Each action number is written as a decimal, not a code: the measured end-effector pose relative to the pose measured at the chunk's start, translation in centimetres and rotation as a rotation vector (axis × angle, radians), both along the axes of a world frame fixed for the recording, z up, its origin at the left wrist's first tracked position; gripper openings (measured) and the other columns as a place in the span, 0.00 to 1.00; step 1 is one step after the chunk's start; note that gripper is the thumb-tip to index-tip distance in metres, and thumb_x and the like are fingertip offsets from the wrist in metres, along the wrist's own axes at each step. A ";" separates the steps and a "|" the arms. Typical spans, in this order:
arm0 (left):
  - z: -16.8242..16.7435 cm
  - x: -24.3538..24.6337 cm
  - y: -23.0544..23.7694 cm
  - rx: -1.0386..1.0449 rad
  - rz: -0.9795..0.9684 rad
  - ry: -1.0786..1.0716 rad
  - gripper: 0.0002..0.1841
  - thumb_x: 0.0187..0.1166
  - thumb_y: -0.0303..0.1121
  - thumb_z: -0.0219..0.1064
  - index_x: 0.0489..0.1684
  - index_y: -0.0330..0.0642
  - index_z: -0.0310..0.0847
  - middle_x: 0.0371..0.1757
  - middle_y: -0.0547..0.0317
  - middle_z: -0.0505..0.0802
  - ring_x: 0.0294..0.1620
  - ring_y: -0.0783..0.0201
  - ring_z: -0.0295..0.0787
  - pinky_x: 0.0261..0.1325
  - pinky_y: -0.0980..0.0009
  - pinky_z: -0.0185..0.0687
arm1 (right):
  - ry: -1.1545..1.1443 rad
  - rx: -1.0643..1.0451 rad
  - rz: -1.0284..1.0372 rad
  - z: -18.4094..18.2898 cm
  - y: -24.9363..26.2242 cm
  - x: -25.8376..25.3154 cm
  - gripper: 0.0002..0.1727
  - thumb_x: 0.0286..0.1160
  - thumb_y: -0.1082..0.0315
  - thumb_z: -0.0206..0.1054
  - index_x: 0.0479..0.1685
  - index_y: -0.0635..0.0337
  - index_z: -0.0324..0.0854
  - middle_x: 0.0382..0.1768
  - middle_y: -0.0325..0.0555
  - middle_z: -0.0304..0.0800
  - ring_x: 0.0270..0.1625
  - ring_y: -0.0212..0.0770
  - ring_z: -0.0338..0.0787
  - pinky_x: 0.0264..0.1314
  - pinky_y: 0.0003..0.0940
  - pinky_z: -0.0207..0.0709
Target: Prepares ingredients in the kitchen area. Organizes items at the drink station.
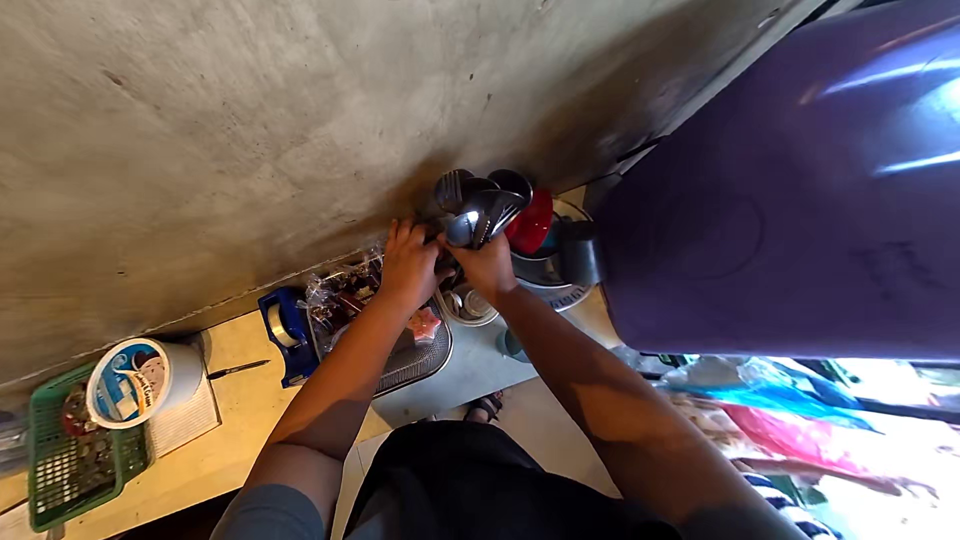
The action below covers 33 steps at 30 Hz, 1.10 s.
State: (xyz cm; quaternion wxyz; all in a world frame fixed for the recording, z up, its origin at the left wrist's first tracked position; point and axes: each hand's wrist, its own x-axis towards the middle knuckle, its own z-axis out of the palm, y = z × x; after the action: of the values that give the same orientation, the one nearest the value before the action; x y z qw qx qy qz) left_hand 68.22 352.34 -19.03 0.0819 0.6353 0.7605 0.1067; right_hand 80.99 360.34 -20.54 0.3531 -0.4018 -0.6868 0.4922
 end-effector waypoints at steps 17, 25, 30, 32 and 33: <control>3.9 -2.1 -2.6 0.194 0.014 -1.071 0.57 0.63 0.27 0.84 0.95 0.44 0.45 0.82 0.42 0.75 0.76 0.56 0.81 0.76 0.60 0.82 | -0.016 0.057 -0.044 -2.9 -3.5 -1.4 0.31 0.71 0.68 0.75 0.72 0.72 0.70 0.64 0.59 0.85 0.71 0.43 0.85 0.78 0.41 0.78; 2.9 -1.1 -2.1 0.213 -0.012 -0.847 0.48 0.68 0.33 0.83 0.91 0.43 0.58 0.75 0.42 0.82 0.75 0.54 0.80 0.79 0.57 0.77 | -0.162 -0.249 0.251 1.5 -2.2 2.4 0.59 0.50 0.72 0.86 0.88 0.59 0.52 0.78 0.59 0.74 0.76 0.46 0.81 0.76 0.46 0.81; 2.2 0.1 -2.9 0.284 0.068 -0.747 0.50 0.71 0.35 0.80 0.94 0.41 0.50 0.86 0.39 0.69 0.86 0.48 0.67 0.85 0.51 0.68 | -0.179 -0.270 0.201 4.5 -2.5 4.3 0.60 0.59 0.65 0.85 0.92 0.61 0.44 0.85 0.59 0.66 0.85 0.47 0.72 0.87 0.45 0.69; 1.5 0.6 -3.0 0.397 0.049 -0.732 0.49 0.78 0.38 0.74 0.96 0.40 0.42 0.90 0.38 0.63 0.90 0.48 0.60 0.89 0.51 0.62 | -0.093 -0.124 0.084 4.1 -3.0 4.2 0.60 0.69 0.60 0.81 0.94 0.64 0.38 0.86 0.64 0.64 0.84 0.51 0.74 0.84 0.46 0.73; 1.3 0.8 -3.0 0.442 0.021 -0.730 0.46 0.82 0.40 0.70 0.96 0.40 0.43 0.90 0.38 0.62 0.91 0.49 0.58 0.90 0.52 0.60 | -0.091 -0.004 0.037 3.9 -3.1 4.1 0.54 0.74 0.57 0.76 0.93 0.65 0.41 0.85 0.65 0.65 0.83 0.53 0.76 0.82 0.48 0.76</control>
State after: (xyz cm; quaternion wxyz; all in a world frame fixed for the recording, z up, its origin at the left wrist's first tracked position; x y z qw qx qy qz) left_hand 69.05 349.32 -17.69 0.2065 0.5504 0.6467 0.4860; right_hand 85.08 357.20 -16.64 0.3116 -0.4118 -0.7084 0.4812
